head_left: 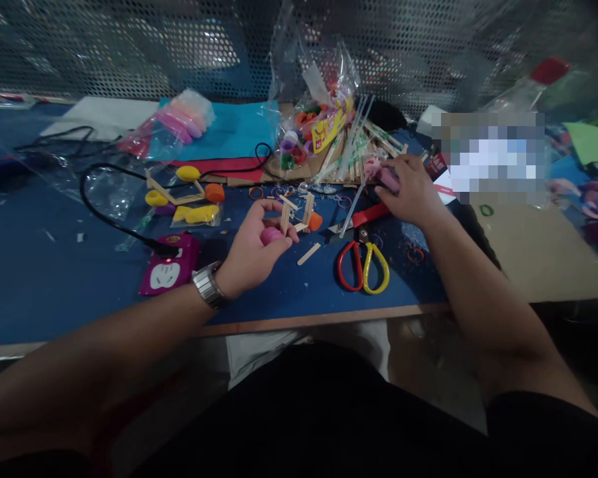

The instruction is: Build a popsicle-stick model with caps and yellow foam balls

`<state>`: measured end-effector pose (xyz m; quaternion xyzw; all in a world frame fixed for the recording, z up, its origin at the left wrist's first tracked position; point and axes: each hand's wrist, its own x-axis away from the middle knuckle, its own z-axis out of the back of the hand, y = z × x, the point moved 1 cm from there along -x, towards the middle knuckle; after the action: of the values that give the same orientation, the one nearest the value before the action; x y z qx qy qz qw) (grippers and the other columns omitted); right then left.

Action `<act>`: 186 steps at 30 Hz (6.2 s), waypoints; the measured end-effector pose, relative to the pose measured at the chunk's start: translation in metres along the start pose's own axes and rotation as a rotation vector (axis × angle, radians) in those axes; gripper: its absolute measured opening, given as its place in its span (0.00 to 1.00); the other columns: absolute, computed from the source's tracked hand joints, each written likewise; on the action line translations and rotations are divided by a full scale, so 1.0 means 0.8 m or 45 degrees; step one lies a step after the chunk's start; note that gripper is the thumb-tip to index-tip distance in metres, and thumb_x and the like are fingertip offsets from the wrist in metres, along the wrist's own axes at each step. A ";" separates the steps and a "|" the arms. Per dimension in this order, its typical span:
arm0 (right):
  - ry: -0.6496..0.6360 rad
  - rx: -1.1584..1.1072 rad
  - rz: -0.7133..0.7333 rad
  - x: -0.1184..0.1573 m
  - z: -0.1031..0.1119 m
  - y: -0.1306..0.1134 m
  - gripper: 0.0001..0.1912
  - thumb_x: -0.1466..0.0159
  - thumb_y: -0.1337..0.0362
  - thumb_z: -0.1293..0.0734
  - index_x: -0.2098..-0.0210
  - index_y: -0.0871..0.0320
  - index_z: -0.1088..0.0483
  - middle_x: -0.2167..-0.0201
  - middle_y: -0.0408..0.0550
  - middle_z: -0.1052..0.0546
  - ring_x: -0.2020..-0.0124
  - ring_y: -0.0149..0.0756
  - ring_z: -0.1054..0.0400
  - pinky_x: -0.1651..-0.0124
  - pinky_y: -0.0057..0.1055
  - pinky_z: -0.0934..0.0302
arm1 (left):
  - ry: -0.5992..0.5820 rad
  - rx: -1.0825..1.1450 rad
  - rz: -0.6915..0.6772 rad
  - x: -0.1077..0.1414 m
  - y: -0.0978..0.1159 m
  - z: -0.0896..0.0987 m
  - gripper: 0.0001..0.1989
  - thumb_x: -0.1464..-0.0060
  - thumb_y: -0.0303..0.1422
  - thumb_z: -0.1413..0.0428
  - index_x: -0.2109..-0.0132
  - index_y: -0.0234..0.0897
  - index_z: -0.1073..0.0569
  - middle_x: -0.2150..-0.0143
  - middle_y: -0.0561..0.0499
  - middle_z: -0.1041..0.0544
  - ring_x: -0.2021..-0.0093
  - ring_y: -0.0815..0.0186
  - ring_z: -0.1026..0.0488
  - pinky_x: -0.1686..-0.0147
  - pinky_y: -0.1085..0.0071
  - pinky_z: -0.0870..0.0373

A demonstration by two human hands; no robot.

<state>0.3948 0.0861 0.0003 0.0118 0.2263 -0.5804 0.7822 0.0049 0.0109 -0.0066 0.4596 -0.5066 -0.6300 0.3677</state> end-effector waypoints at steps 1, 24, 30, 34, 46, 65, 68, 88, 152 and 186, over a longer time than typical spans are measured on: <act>-0.010 0.005 -0.027 -0.001 -0.002 0.002 0.33 0.28 0.57 0.28 0.26 0.58 0.27 0.29 0.69 0.25 0.22 0.66 0.34 0.17 0.66 0.37 | -0.034 0.024 0.007 0.001 0.001 -0.001 0.25 0.45 0.27 0.35 0.43 0.43 0.31 0.64 0.56 0.17 0.60 0.62 0.15 0.55 0.62 0.21; -0.001 -0.069 -0.108 -0.001 -0.025 0.019 0.28 0.28 0.61 0.32 0.29 0.49 0.23 0.31 0.60 0.19 0.23 0.67 0.29 0.17 0.71 0.34 | -0.011 -0.154 0.121 -0.003 0.008 -0.002 0.13 0.49 0.29 0.37 0.61 0.42 0.34 0.59 0.55 0.27 0.60 0.61 0.17 0.54 0.62 0.21; 0.004 -0.090 -0.125 -0.002 -0.025 0.016 0.29 0.28 0.61 0.30 0.29 0.50 0.23 0.31 0.61 0.19 0.23 0.70 0.29 0.17 0.74 0.35 | -0.025 -0.460 -0.084 -0.002 0.010 -0.003 0.10 0.42 0.34 0.35 0.58 0.42 0.30 0.59 0.52 0.24 0.58 0.60 0.22 0.51 0.59 0.23; -0.017 -0.101 -0.117 -0.002 -0.022 0.014 0.28 0.28 0.62 0.30 0.29 0.52 0.23 0.31 0.63 0.19 0.24 0.69 0.28 0.18 0.72 0.34 | 0.013 -0.599 -0.149 -0.001 0.004 -0.003 0.09 0.37 0.36 0.35 0.56 0.42 0.29 0.57 0.51 0.20 0.57 0.60 0.25 0.49 0.59 0.23; -0.030 -0.150 -0.134 -0.006 -0.029 0.015 0.28 0.29 0.62 0.31 0.29 0.51 0.23 0.30 0.61 0.19 0.24 0.66 0.29 0.16 0.72 0.35 | 0.145 -0.513 -0.120 -0.015 -0.008 0.013 0.15 0.43 0.29 0.35 0.55 0.44 0.34 0.59 0.53 0.25 0.61 0.63 0.28 0.49 0.60 0.23; -0.053 -0.187 -0.165 -0.007 -0.031 0.014 0.29 0.29 0.57 0.28 0.29 0.47 0.24 0.28 0.56 0.20 0.24 0.64 0.28 0.14 0.69 0.36 | -0.196 -1.061 -0.005 0.000 0.018 0.030 0.13 0.33 0.47 0.37 0.57 0.43 0.24 0.62 0.49 0.19 0.64 0.58 0.25 0.59 0.61 0.25; -0.052 -0.197 -0.181 -0.007 -0.031 0.013 0.30 0.29 0.58 0.29 0.28 0.48 0.24 0.27 0.58 0.20 0.26 0.64 0.27 0.15 0.69 0.34 | -0.251 -1.179 -0.033 0.001 0.023 0.035 0.11 0.34 0.46 0.36 0.57 0.44 0.21 0.62 0.47 0.18 0.64 0.56 0.24 0.59 0.60 0.27; -0.034 -0.194 -0.156 -0.007 -0.029 0.012 0.28 0.29 0.57 0.28 0.30 0.47 0.23 0.31 0.57 0.18 0.24 0.64 0.28 0.15 0.69 0.33 | -0.296 -1.334 0.095 -0.031 0.030 0.095 0.14 0.42 0.50 0.29 0.57 0.47 0.16 0.59 0.45 0.14 0.59 0.48 0.18 0.60 0.59 0.29; 0.025 -0.210 -0.119 -0.004 -0.032 0.025 0.28 0.31 0.55 0.26 0.32 0.48 0.20 0.33 0.59 0.16 0.27 0.68 0.25 0.19 0.72 0.31 | -0.386 -1.818 0.200 -0.070 0.047 0.035 0.16 0.35 0.49 0.27 0.54 0.40 0.12 0.52 0.42 0.10 0.51 0.46 0.13 0.58 0.61 0.29; -0.020 -0.170 -0.104 0.000 -0.015 0.026 0.28 0.31 0.54 0.25 0.32 0.45 0.20 0.33 0.57 0.15 0.25 0.71 0.26 0.20 0.79 0.32 | -0.371 -1.745 0.223 -0.053 0.046 0.028 0.19 0.29 0.46 0.29 0.39 0.40 0.13 0.41 0.38 0.12 0.39 0.40 0.16 0.47 0.57 0.23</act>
<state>0.4097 0.0961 -0.0159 -0.0542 0.2584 -0.5955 0.7587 -0.0037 0.0491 0.0396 -0.0069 -0.0750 -0.8303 0.5522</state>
